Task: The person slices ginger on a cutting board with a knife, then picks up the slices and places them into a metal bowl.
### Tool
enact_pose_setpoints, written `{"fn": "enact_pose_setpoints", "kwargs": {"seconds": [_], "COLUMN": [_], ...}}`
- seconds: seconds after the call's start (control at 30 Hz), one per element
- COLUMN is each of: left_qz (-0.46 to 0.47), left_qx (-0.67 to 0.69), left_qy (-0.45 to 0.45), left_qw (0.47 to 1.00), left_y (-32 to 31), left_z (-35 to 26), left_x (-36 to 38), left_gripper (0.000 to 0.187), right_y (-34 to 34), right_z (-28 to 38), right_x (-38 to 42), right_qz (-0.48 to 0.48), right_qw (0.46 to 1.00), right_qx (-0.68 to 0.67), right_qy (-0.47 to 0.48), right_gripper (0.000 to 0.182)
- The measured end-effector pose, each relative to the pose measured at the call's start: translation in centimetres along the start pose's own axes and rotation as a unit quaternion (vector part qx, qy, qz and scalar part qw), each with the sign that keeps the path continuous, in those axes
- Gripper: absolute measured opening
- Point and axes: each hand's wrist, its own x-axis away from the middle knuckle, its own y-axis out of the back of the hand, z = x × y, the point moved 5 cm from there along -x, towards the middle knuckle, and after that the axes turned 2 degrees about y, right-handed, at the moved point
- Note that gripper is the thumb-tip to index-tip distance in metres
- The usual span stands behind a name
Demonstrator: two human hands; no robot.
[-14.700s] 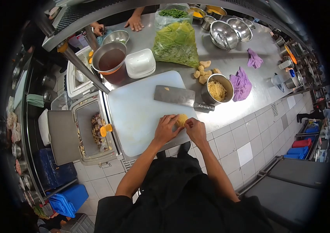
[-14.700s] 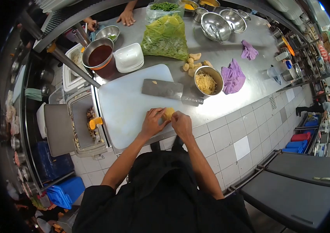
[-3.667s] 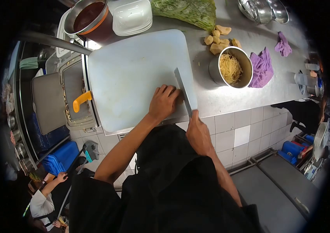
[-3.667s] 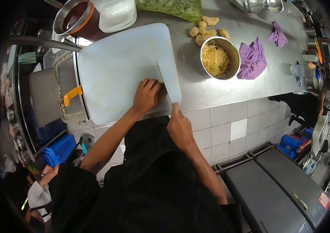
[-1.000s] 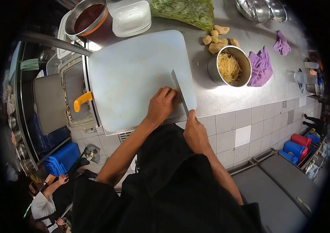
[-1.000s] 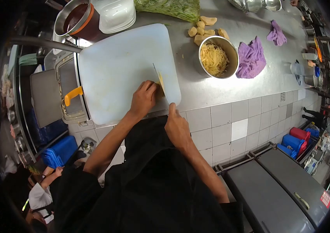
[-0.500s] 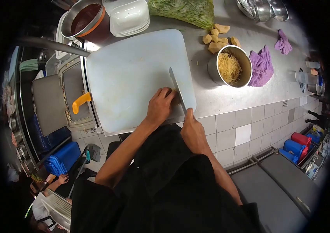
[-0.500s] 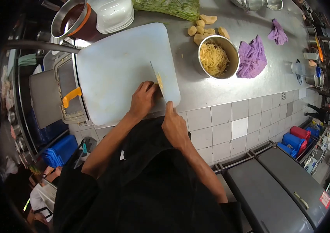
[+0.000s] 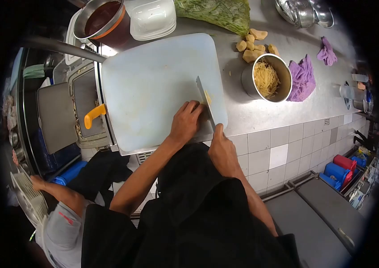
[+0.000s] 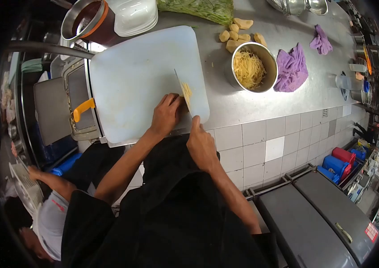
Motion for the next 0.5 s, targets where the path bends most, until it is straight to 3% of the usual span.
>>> {"fn": "enact_pose_setpoints", "kwargs": {"seconds": [0.17, 0.23, 0.37, 0.43, 0.5], "left_qz": [-0.003, -0.011, 0.007, -0.005, 0.001], "left_qx": [0.007, 0.028, 0.009, 0.007, 0.004], "left_qy": [-0.008, -0.008, -0.005, -0.007, -0.001], "left_qw": [1.000, 1.000, 1.000, 1.000, 1.000], "left_y": [0.1, 0.2, 0.3, 0.1, 0.2], "left_z": [-0.4, -0.4, -0.3, -0.1, 0.1], "left_x": [0.6, 0.4, 0.4, 0.4, 0.0], "left_gripper": [0.040, 0.038, 0.036, 0.034, 0.035], "right_y": [3.0, 2.6, 0.1, -0.4, 1.0], "right_z": [2.5, 1.7, -0.5, -0.2, 1.0], "right_x": [2.3, 4.1, 3.6, 1.3, -0.9], "right_qz": [0.043, 0.074, 0.074, 0.004, 0.002], "right_qw": [0.998, 0.992, 0.991, 1.000, 1.000], "right_qx": [0.005, 0.043, 0.050, -0.001, -0.008], "right_qy": [-0.039, -0.090, -0.101, -0.004, 0.003], "right_gripper": [0.033, 0.031, 0.030, 0.030, 0.030]}}
